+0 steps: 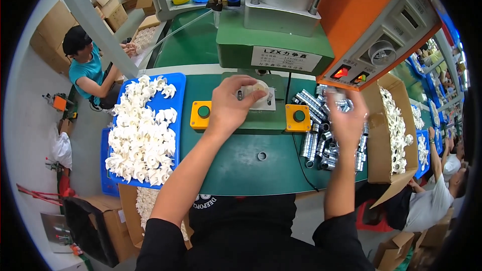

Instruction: The person assembles plastic components and metal sleeves by hand, pressing them together using a manual press machine.

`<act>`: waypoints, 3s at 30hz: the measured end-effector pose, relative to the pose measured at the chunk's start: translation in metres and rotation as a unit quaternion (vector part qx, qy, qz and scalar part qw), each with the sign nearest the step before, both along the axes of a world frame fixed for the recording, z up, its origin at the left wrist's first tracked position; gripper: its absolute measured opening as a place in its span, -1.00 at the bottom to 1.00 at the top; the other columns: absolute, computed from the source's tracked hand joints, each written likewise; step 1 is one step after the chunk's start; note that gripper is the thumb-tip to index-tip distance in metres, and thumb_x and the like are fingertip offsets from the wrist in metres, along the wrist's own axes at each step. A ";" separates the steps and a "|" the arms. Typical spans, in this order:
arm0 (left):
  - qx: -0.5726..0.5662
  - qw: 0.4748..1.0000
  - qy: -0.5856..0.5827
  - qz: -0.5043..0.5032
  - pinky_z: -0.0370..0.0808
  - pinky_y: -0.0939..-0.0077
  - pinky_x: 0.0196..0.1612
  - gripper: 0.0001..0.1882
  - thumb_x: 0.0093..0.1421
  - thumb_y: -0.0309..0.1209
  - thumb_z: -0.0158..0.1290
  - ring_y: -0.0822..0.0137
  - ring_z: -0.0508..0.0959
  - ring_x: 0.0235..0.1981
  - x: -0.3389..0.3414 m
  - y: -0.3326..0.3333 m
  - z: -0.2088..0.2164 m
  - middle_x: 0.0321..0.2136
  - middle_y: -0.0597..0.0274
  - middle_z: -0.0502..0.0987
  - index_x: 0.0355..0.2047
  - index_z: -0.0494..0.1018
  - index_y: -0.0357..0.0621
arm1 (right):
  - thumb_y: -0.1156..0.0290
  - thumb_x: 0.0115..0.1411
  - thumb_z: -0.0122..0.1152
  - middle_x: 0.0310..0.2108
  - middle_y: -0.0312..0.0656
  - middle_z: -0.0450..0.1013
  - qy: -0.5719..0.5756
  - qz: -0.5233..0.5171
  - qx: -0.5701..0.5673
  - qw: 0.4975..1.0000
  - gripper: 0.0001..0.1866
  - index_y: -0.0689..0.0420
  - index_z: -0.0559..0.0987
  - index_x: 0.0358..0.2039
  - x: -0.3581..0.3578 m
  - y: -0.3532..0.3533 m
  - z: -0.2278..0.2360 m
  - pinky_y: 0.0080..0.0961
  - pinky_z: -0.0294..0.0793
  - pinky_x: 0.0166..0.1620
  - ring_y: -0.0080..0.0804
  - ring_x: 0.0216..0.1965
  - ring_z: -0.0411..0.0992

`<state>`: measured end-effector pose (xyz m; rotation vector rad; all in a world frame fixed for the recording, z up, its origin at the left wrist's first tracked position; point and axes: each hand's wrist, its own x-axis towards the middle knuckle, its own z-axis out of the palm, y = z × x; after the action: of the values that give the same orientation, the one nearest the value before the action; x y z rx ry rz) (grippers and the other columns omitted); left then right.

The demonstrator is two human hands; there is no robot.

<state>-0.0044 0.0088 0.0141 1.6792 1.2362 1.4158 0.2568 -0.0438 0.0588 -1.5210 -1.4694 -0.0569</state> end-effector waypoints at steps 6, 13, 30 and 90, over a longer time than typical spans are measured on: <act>0.021 0.999 0.046 0.012 0.57 0.31 -0.05 -0.70 0.10 -0.33 0.42 0.11 0.65 -0.12 0.007 0.001 -0.002 -0.15 0.10 0.68 -0.21 0.68 -0.22 | 0.17 0.27 0.46 -0.19 -0.18 0.63 0.079 -0.256 0.085 0.960 -0.50 0.34 0.65 0.02 0.226 -0.018 0.010 -0.61 0.54 -0.14 -0.51 -0.23 0.56; 0.228 0.953 0.200 0.022 0.56 0.23 -0.02 -0.72 0.06 -0.39 0.37 0.07 0.62 -0.07 -0.004 -0.002 -0.013 -0.13 0.13 0.67 -0.21 0.68 -0.19 | 0.18 0.27 0.42 0.17 0.14 0.44 -0.193 -0.310 0.066 0.928 -0.39 0.36 0.51 0.17 0.227 -0.041 -0.020 -0.15 0.28 0.35 0.09 0.24 0.37; 0.204 0.922 0.320 0.082 0.51 0.13 0.11 -0.67 0.10 -0.49 0.30 -0.03 0.55 0.05 -0.049 -0.047 0.001 0.04 0.04 0.58 -0.09 0.62 -0.24 | 0.40 0.02 0.55 -0.36 -0.08 0.49 -0.030 0.271 -0.079 0.959 -0.67 0.22 0.56 -0.29 -0.087 -0.042 -0.069 -0.31 0.52 -0.31 -0.13 -0.35 0.52; -0.018 0.815 0.576 0.058 0.61 0.11 -0.04 -0.73 0.17 -0.54 0.11 -0.07 0.64 -0.16 -0.166 0.038 -0.029 -0.18 -0.01 0.58 -0.12 0.64 -0.14 | 0.33 0.13 0.48 -0.14 0.05 0.42 -0.075 0.060 -0.068 0.993 -0.65 0.26 0.65 -0.14 -0.043 -0.022 -0.072 -0.19 0.48 -0.01 -0.01 -0.09 0.42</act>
<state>-0.1700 0.0465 -0.0151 2.5540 1.9450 0.2571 0.2136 -0.0660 -0.0134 -1.5613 -1.7131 0.0011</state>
